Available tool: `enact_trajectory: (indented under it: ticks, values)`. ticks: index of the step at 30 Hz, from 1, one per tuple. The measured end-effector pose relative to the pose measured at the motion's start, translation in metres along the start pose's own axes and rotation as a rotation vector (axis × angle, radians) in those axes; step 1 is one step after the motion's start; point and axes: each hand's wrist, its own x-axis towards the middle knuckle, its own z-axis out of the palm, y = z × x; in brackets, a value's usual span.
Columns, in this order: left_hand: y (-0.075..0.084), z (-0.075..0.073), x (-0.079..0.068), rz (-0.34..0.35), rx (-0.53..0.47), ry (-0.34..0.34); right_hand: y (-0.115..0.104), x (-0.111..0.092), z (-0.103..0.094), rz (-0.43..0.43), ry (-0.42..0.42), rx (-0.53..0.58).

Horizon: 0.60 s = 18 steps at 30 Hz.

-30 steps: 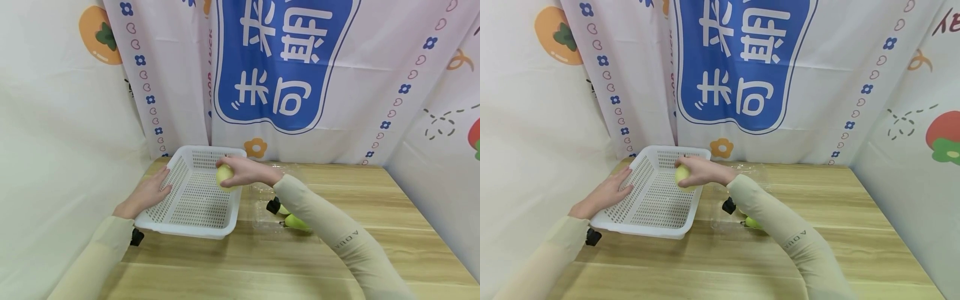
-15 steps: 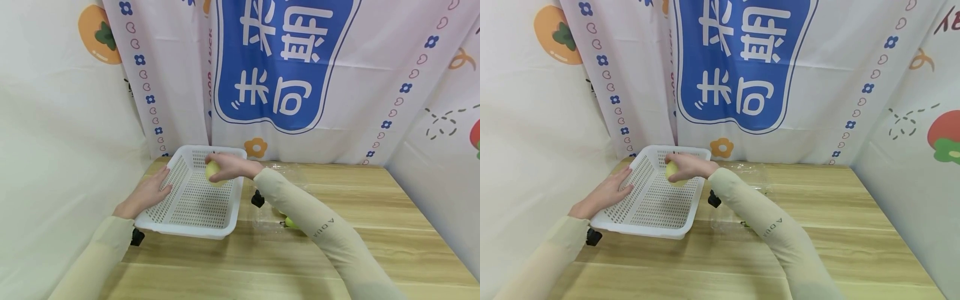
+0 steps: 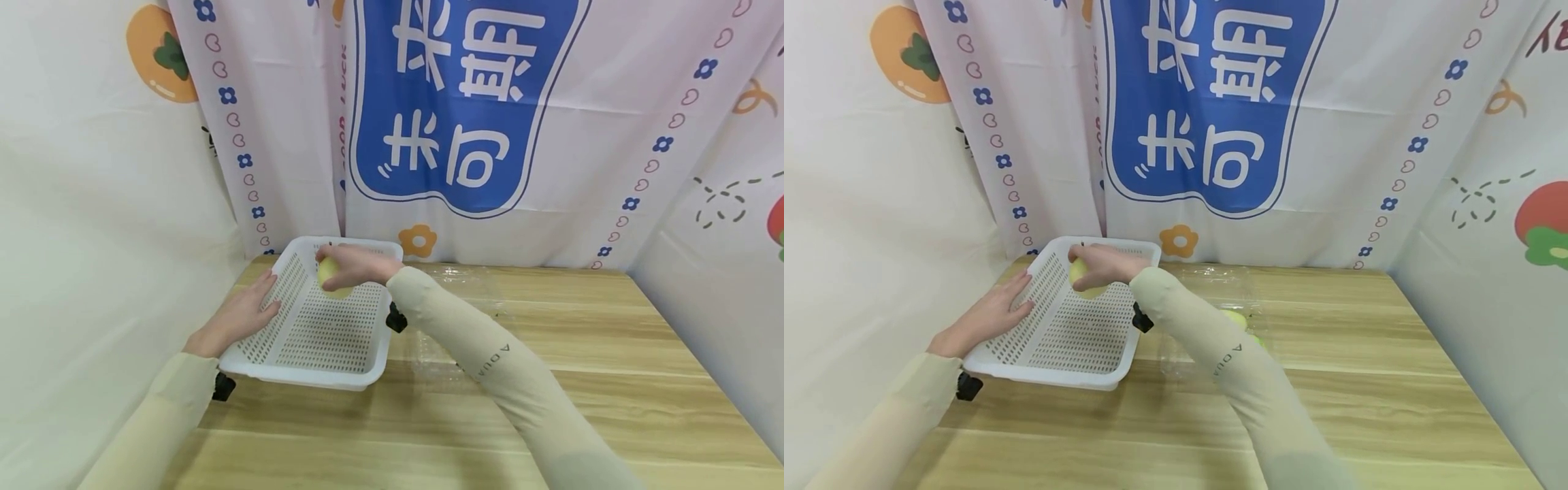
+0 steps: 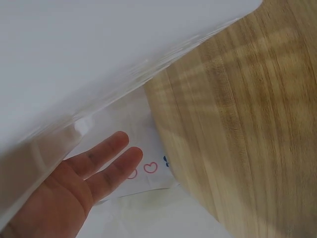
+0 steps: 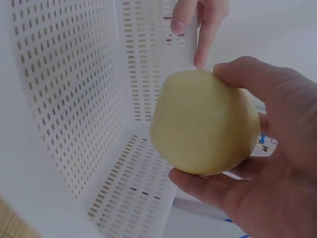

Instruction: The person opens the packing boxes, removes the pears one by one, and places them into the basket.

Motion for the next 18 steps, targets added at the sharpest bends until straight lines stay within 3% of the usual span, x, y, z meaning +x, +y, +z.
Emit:
enact_trajectory:
  ticks: [18]
  values:
    - [-0.004, -0.003, 0.000, 0.013, 0.005, 0.011, -0.011, 0.035, 0.023, 0.040, 0.023, 0.030]
